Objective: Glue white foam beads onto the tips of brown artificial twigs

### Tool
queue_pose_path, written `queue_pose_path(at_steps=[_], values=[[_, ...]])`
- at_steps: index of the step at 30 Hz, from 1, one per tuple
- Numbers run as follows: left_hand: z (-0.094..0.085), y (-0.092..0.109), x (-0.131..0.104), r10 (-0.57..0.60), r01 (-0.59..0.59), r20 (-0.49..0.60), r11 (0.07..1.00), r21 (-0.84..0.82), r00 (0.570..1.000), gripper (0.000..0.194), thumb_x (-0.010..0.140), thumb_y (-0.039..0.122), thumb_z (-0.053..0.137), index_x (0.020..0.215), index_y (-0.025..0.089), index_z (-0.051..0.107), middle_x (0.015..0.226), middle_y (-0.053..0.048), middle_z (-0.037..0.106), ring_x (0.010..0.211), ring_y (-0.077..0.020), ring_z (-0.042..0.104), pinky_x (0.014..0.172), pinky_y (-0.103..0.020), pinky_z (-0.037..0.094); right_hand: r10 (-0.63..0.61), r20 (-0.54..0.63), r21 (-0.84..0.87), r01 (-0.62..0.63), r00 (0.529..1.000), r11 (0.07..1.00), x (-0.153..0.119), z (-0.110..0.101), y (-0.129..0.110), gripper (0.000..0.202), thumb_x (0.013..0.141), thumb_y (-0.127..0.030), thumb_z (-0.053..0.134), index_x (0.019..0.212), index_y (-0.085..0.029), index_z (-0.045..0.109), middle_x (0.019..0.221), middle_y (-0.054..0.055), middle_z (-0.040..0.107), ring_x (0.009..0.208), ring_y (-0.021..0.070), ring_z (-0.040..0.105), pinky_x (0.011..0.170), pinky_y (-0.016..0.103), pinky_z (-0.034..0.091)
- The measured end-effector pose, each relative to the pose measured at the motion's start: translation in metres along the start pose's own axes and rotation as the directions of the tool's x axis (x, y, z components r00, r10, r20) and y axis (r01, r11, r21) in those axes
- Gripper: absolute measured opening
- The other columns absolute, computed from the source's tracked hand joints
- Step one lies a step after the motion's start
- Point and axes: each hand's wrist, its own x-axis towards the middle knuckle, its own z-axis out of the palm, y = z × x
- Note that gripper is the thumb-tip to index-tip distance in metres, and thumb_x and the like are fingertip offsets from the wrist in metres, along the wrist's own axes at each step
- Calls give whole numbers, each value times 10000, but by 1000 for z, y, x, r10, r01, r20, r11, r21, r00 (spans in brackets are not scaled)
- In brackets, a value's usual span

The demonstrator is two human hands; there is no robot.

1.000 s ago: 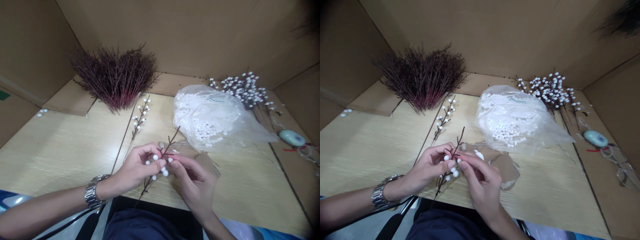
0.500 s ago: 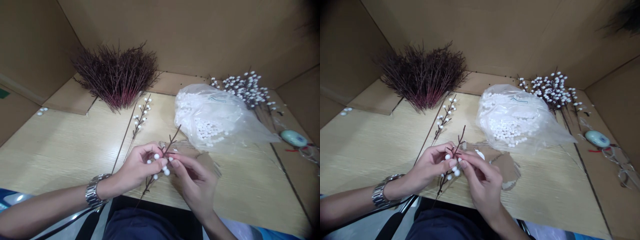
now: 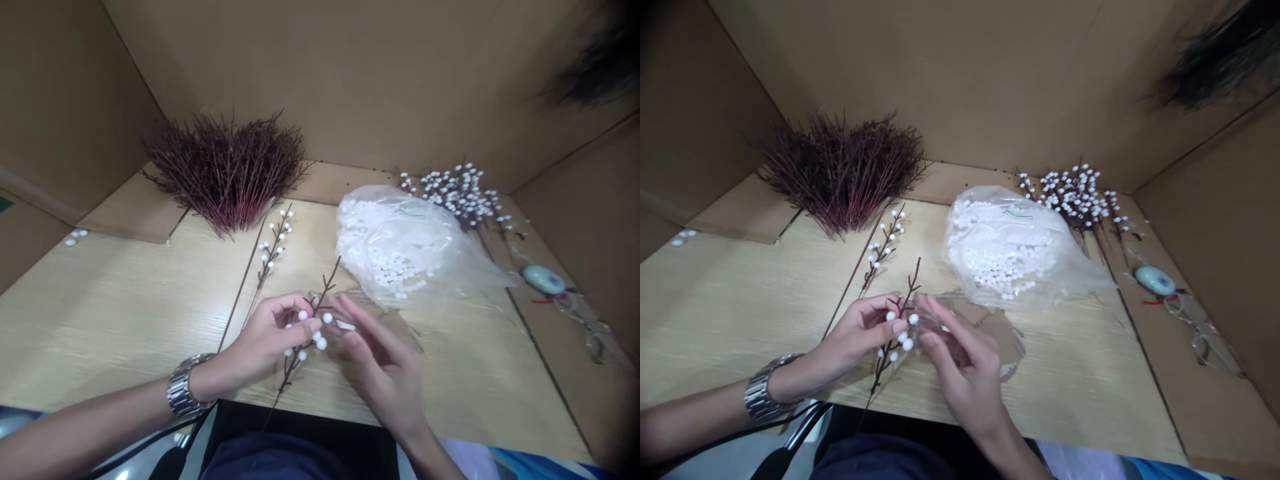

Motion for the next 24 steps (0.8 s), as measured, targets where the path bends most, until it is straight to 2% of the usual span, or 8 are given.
queue_pose_path(at_steps=[3,5,6,9,10,16,21,24], values=[[-4,-4,1,-13,13,-11,1000,15,1000,232,862,350,754,791,177,617,763,-15,655,708,-165,616,583,-249,445,-75,-112,-309,37,991,950,8,-43,-3,228,939,-232,652,1118,-319,764,1036,2,812,909,203,778,865,340,630],[-5,-7,1,-31,31,-12,999,39,999,225,866,362,750,812,178,631,783,-17,662,723,-170,623,597,-253,442,-127,-155,-548,22,980,836,22,-78,-1,132,936,-299,654,967,-260,777,931,35,810,863,228,767,844,360,610],[-5,-9,1,-40,41,-20,998,50,999,226,862,363,753,811,179,633,784,-13,654,730,-170,620,609,-255,441,-124,-125,-658,11,984,753,30,-94,2,161,939,-329,641,949,-232,770,949,60,806,875,245,761,849,373,596],[-5,-13,2,-47,50,-42,996,70,998,224,845,356,769,801,180,638,789,2,612,756,-165,593,657,-261,438,97,-5,-878,-50,995,476,53,-129,15,259,969,-303,541,1023,-163,752,1082,125,781,996,283,733,916,397,544],[-5,-14,2,-44,47,-43,996,75,998,219,847,355,768,802,182,642,791,6,601,758,-160,578,666,-261,432,156,5,-902,-63,988,428,58,-136,21,278,974,-287,518,1052,-151,747,1105,138,774,1000,288,730,922,400,533],[-4,-16,4,-32,34,-28,997,74,999,201,875,349,741,802,185,649,780,13,576,747,-150,530,655,-259,396,263,-42,-935,-130,964,330,68,-140,50,299,984,-299,493,1058,-183,758,1038,151,788,1019,288,723,848,337,495],[-6,-14,5,-13,17,-49,995,99,999,199,870,343,739,799,176,657,774,7,590,737,-152,542,667,-270,405,275,-82,-949,-160,958,273,78,-140,58,282,967,-289,515,965,-164,767,970,163,789,955,271,731,810,307,469],[-6,-15,5,-25,28,-39,996,83,999,201,869,358,744,821,184,655,786,1,608,743,-161,571,648,-271,419,277,-79,-956,-152,958,252,81,-140,59,287,964,-301,520,1000,-158,765,1047,170,781,1000,275,725,830,306,470]])
